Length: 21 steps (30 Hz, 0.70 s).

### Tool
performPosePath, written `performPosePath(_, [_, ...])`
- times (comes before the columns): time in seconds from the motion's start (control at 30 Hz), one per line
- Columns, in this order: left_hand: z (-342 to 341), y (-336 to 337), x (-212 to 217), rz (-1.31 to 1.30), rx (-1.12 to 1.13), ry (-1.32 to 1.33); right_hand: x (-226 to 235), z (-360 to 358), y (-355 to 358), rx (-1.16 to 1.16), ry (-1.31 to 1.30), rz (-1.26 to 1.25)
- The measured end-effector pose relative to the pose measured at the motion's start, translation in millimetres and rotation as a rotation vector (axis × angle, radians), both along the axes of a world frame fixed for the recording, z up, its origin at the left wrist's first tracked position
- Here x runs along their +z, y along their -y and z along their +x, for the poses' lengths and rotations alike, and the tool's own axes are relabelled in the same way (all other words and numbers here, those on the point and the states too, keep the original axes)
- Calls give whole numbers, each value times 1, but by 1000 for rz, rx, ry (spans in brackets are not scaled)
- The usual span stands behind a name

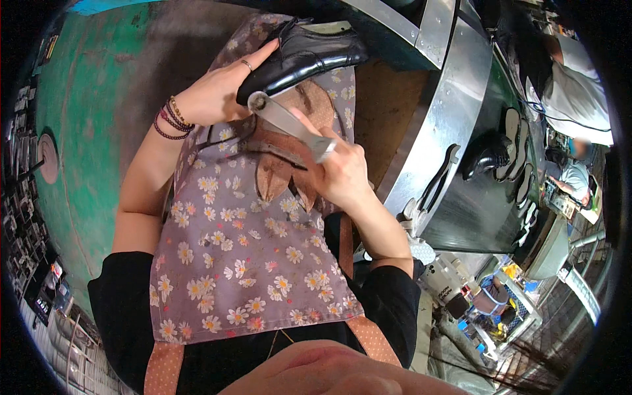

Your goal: Hammer the bottom of shoes to secure the sole components.

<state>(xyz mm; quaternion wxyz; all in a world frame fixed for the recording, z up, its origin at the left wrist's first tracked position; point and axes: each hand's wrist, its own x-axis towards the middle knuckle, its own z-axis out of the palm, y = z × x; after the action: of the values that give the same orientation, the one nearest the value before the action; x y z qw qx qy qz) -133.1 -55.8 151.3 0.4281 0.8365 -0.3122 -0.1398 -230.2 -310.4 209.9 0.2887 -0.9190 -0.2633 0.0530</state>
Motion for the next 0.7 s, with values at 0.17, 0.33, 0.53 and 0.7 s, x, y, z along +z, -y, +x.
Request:
performPosePath(0.17, [-8,4,15,48,57,-67,-25,-4,12,-261,374,445])
performPosePath(0.33, [-3,3,10,47,56,-84,-30,10,25,-323,29,329])
performPosePath(0.53, [-8,7,18,62,51,-12,-38,5,27,-299,135,131])
performPosePath(0.7, [-13,7,9,94,66,37,-14,21,37,-309,384,315])
